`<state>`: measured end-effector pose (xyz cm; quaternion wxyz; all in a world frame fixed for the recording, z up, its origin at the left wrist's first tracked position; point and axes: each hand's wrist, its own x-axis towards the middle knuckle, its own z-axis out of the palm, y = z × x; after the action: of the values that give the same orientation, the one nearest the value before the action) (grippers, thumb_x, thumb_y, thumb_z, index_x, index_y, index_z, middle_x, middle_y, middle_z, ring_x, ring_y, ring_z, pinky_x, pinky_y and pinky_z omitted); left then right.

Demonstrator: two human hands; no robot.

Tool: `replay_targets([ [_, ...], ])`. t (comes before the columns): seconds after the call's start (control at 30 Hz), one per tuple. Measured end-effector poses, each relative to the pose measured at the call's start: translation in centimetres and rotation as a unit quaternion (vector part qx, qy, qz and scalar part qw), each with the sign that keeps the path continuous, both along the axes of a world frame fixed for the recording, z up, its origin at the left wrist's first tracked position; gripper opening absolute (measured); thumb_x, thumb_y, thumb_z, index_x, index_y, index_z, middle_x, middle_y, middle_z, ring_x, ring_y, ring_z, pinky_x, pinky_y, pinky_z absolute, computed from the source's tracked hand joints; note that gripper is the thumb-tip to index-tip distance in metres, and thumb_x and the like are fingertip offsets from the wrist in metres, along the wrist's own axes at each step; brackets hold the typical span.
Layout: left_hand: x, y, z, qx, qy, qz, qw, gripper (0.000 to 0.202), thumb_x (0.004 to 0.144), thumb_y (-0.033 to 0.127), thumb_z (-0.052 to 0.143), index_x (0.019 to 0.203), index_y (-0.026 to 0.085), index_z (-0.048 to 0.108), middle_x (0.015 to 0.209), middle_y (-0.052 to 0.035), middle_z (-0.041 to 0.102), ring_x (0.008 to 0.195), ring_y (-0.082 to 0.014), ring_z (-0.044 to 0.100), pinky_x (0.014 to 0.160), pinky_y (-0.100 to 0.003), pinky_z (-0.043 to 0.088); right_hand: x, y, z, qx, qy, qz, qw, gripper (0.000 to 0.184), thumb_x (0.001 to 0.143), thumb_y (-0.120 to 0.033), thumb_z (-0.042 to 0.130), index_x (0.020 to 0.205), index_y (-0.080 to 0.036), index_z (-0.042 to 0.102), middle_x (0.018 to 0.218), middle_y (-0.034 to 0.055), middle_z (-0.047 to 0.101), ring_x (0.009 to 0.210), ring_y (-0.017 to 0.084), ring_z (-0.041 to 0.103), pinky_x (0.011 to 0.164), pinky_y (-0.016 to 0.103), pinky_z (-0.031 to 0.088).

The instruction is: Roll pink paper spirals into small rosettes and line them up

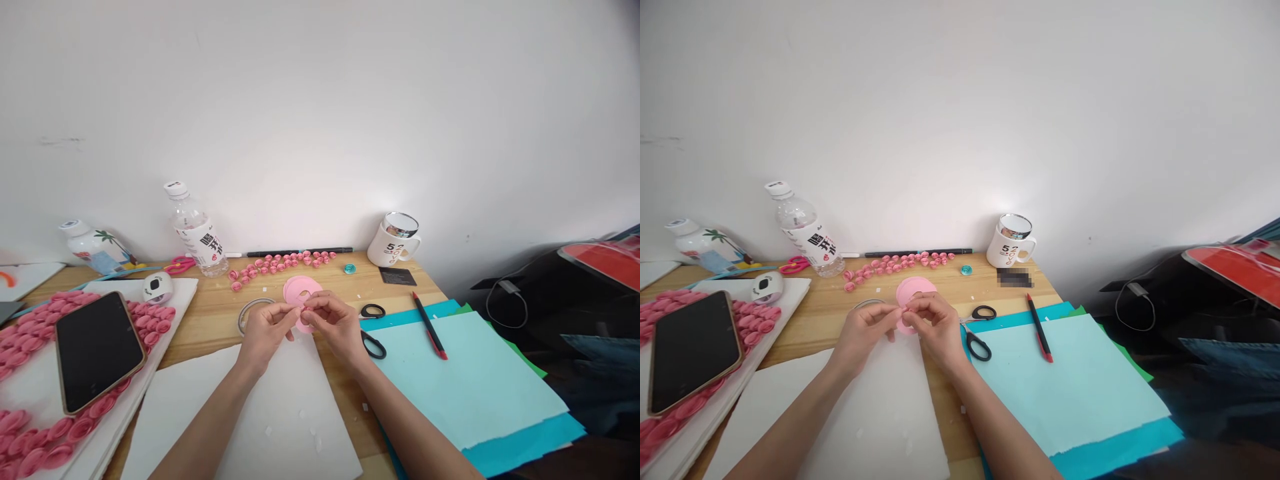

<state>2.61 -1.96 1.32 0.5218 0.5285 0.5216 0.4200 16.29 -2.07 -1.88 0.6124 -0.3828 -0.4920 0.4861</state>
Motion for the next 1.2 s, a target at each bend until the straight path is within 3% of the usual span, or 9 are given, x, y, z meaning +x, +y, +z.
replay_targets([
  [0.43,0.16,-0.13,0.39,-0.011,-0.035,-0.012,0.999,0.019,0.065,0.035,0.066,0.065,0.016,0.071,0.063,-0.0021,0.065,0.061,-0.0135,0.058,0.061,-0.024,0.049,0.35,0.16,-0.06,-0.073,0.021,0.044,0.996,0.021,0.054,-0.024,0.077,0.068,-0.018,0.062,0.068,-0.0007,0.060,0.065,0.013,0.056,0.065,0.027,0.046],
  [0.63,-0.25,0.15,-0.06,-0.036,-0.034,-0.016,0.999,0.021,0.061,0.035,0.069,0.052,0.016,0.067,0.052,0.0005,0.058,0.055,-0.0095,0.049,0.057,-0.021,0.043,0.29,0.21,0.23,-0.084,0.049,0.095,0.991,0.027,0.050,-0.026,0.080,0.065,-0.018,0.059,0.064,-0.0028,0.056,0.062,0.011,0.055,0.061,0.026,0.045],
  [0.87,-0.11,0.12,-0.01,-0.087,-0.095,-0.041,0.991,0.018,0.056,0.031,0.074,0.054,0.014,0.069,0.046,0.0004,0.055,0.050,-0.0108,0.051,0.054,-0.023,0.044,0.38,0.16,0.01,-0.115,0.054,0.160,0.979,0.029,0.051,-0.025,0.080,0.065,-0.018,0.055,0.064,-0.0032,0.056,0.058,0.011,0.055,0.054,0.024,0.042],
  [1.07,0.22,0.08,-0.16,-0.054,-0.123,0.005,0.991,0.020,0.054,0.031,0.075,0.058,0.013,0.069,0.053,-0.0017,0.062,0.048,-0.0127,0.056,0.054,-0.026,0.050,0.23,0.09,0.20,-0.102,0.047,0.145,0.983,0.026,0.057,-0.027,0.077,0.071,-0.018,0.056,0.066,-0.0036,0.054,0.058,0.009,0.055,0.056,0.023,0.045],
  [1.2,-0.04,0.24,-0.17,-0.016,-0.112,0.070,0.991,0.020,0.055,0.030,0.075,0.058,0.012,0.067,0.056,-0.0021,0.064,0.048,-0.0125,0.058,0.052,-0.025,0.051,0.13,-0.01,0.14,-0.153,0.046,0.142,0.977,0.030,0.063,-0.035,0.072,0.083,-0.018,0.057,0.069,-0.0018,0.057,0.059,0.010,0.057,0.058,0.026,0.049],
])
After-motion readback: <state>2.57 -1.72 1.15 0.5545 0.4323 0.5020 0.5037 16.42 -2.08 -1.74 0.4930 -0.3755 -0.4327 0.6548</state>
